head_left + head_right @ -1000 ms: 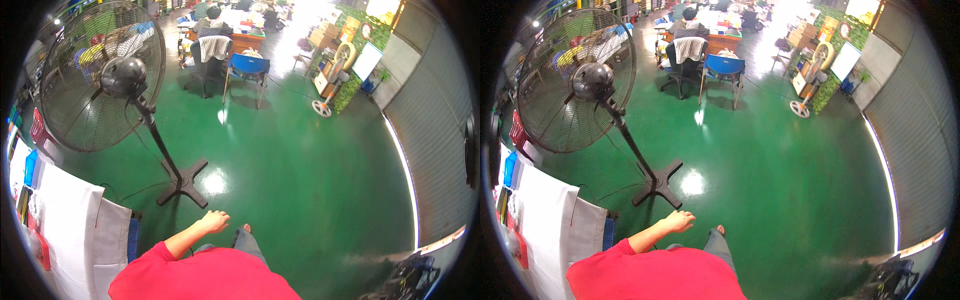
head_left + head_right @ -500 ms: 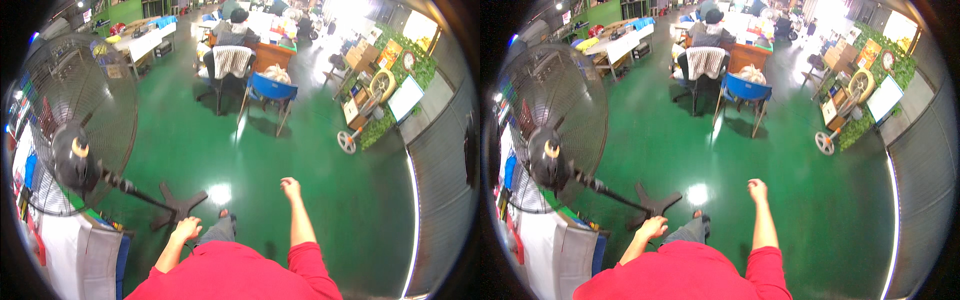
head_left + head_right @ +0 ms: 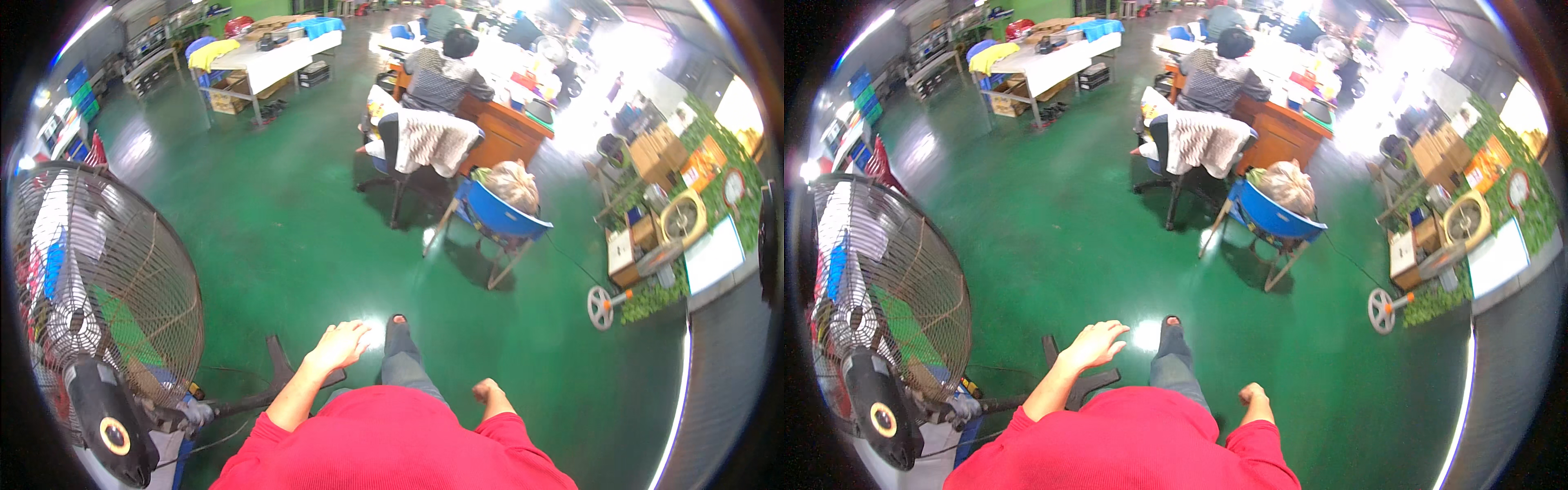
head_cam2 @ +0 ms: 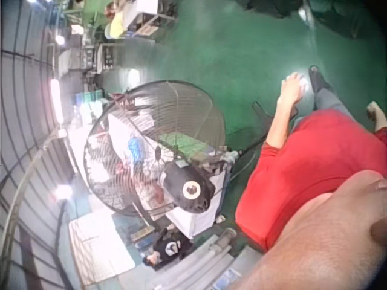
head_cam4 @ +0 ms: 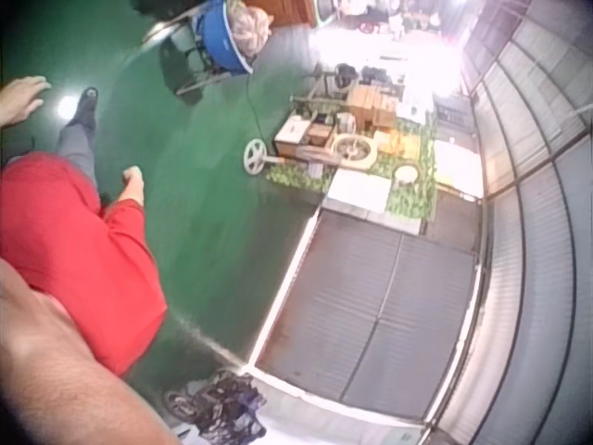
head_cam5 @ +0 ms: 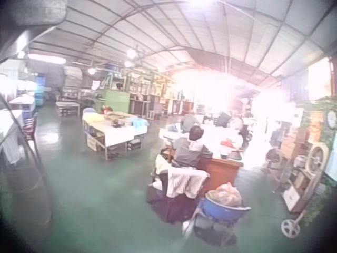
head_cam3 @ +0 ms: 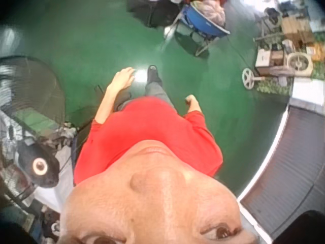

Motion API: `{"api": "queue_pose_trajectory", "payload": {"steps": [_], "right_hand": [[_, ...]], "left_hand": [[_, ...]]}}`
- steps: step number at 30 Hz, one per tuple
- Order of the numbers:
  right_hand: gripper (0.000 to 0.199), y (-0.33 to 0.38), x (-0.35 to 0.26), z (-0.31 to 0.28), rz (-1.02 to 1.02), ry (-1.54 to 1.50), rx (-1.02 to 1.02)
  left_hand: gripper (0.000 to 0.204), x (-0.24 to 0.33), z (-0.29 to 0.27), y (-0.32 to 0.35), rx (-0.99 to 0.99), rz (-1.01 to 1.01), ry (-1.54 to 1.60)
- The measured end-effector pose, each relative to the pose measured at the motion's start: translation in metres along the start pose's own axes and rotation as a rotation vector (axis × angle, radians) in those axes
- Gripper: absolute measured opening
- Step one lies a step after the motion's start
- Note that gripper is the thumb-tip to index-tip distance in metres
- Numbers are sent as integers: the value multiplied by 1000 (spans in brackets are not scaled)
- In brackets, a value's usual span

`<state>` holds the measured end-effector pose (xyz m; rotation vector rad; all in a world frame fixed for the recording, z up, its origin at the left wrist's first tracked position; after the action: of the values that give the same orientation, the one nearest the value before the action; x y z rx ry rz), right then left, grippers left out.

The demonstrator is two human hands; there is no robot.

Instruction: The person opens a freezer, retrieves a crate, and walks to a table. They then sit on the floor and repeatedly pick up plastic-wrapped items from the crate, inspect them, and place them on a cardboard sheet.

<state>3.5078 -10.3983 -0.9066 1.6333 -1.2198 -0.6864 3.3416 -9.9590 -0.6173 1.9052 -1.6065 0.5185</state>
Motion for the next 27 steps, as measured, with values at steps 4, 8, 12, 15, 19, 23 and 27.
{"api": "queue_pose_trajectory", "payload": {"steps": [4, 8, 12, 15, 19, 23, 27], "right_hand": [[19, -94, -5, -127, 143, -70, 237], [26, -96, -207, -341, -260, 137, 505], [26, -92, -393, -472, -605, 244, 621], [25, -46, -543, -525, -826, 278, 601], [24, -29, -700, -535, -1094, 397, 482], [25, -59, -804, -529, -1277, 684, 296], [32, -97, -864, -561, -1168, 988, 263]], "left_hand": [[35, -41, -25, -78, 60, -128, 8], [36, -89, -72, -110, 177, -412, 50], [36, -122, -113, -131, 375, -521, 169], [36, -161, -128, -138, 458, -680, 240], [36, -223, -148, -160, 411, -869, 335], [36, -295, -219, -178, 494, -911, 343], [34, -349, -302, -172, 865, -955, 240]]}}
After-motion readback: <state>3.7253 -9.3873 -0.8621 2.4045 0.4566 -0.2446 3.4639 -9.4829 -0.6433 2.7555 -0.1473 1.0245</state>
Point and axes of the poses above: each hand's wrist, its own y-axis away from the middle knuckle, its own z-axis out of the palm, x = y × z, the point moved 2 cm from there along -y, towards the middle knuckle, and after that the axes turned 9 degrees about y, right-handed, at the moved point
